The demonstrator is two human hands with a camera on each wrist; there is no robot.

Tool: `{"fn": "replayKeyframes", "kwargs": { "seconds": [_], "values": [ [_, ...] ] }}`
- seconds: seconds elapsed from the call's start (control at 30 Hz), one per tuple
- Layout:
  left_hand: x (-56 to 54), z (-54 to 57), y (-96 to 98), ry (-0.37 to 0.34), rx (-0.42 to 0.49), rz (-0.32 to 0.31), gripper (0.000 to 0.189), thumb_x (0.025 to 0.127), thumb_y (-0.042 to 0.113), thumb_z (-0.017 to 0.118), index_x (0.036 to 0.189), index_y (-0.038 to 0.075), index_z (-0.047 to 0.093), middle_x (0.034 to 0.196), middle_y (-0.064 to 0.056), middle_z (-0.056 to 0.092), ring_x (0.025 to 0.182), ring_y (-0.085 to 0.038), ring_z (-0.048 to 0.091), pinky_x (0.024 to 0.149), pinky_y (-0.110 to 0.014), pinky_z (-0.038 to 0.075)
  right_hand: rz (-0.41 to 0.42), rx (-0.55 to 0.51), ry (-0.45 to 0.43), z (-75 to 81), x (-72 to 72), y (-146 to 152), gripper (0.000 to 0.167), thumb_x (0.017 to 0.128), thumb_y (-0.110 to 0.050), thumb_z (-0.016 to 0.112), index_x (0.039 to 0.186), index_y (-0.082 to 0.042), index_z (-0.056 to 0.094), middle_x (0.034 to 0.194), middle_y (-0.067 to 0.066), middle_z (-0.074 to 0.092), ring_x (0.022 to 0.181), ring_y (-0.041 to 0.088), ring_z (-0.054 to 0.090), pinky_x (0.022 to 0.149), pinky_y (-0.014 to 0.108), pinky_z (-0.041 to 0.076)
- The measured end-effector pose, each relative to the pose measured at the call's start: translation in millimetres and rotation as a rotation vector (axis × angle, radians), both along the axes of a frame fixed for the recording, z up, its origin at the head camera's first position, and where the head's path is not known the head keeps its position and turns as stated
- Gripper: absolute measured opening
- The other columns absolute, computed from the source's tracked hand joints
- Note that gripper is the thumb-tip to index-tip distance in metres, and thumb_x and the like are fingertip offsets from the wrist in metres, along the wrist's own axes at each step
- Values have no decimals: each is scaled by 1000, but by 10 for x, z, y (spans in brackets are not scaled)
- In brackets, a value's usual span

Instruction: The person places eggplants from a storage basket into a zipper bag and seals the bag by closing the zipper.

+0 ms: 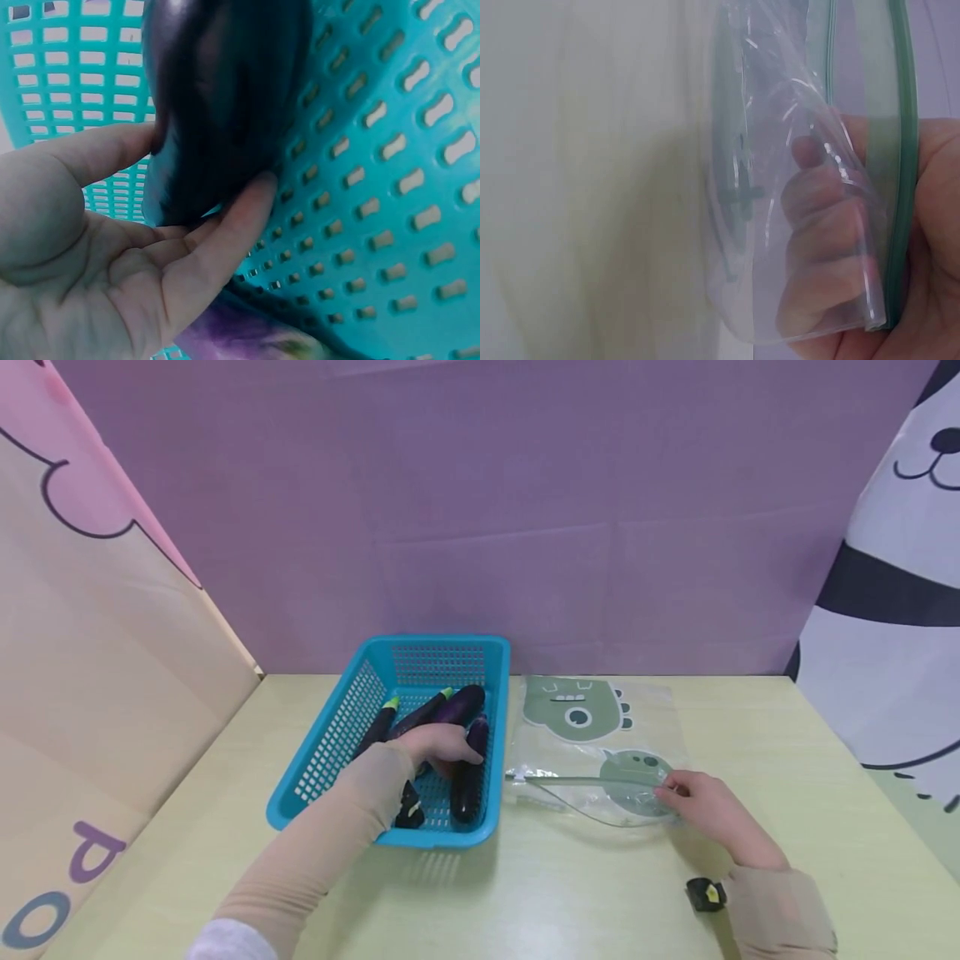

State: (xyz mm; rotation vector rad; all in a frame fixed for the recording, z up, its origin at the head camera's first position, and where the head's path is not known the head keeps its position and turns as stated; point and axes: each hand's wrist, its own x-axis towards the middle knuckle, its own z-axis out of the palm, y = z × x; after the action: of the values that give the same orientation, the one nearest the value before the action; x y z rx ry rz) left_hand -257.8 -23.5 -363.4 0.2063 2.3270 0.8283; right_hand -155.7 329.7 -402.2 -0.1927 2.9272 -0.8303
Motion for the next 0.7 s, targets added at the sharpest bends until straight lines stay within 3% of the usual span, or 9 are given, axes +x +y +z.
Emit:
{"fn": "replayKeyframes", "kwargs": {
  "seconds": [0.13,0.47,0.7],
  "values": [
    [-1,-1,-4,-9,11,-11,43,91,22,62,128,1,54,120,-18,62,108,-32,61,98,-47,47,5,1,2,5,7,0,19,95,-19,55,79,-9,59,67,-1,50,59,8,40,54,23,36],
    [-37,-10,-29,-11,39,-12,39,89,20,65,121,-1,59,109,-17,67,98,-31,66,95,-45,50,9,-4,14,5,6,-3,21,95,-18,54,77,-9,56,64,-2,46,57,7,37,51,23,34],
    [-35,-9,-16,38,-12,-14,42,89,22,66,123,0,57,105,-16,68,95,-28,66,94,-45,50,11,-2,2,1,0,-3,21,96,-18,54,77,-9,57,65,-1,46,57,7,37,52,23,34]
  ]
}}
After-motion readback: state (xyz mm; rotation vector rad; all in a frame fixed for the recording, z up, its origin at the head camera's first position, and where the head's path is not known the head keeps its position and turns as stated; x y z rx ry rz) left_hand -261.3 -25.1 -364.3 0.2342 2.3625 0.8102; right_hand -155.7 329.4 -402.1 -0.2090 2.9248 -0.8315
